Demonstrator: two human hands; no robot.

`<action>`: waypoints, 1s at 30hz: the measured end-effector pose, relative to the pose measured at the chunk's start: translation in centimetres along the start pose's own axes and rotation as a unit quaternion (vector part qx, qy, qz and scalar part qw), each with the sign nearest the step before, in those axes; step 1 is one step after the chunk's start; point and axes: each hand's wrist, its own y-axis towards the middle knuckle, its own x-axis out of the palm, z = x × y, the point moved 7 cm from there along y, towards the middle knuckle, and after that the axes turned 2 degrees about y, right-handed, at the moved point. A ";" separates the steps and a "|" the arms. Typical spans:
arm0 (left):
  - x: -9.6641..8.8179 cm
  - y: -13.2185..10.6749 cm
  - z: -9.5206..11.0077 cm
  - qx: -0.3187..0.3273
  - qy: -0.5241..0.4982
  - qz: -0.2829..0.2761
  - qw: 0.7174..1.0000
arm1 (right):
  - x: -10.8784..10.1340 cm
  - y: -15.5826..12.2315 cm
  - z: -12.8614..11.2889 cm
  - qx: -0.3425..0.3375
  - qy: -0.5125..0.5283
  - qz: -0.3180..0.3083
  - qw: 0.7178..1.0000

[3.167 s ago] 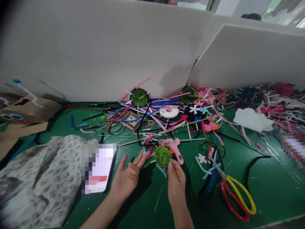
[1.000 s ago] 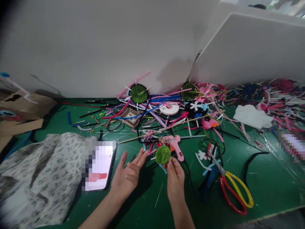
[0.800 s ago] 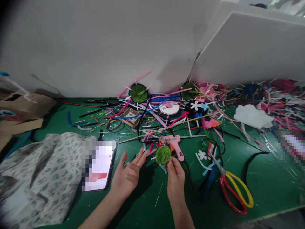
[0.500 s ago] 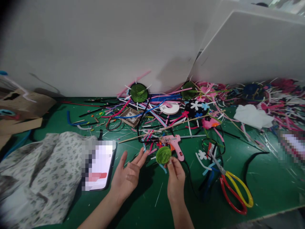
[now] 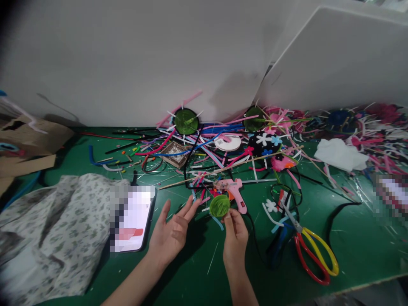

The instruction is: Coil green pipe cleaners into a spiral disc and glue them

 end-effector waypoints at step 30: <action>0.5 0.1 -0.1 0.004 0.053 -0.017 0.998 | 0.4 -0.3 -0.5 -0.008 -0.007 0.003 1.000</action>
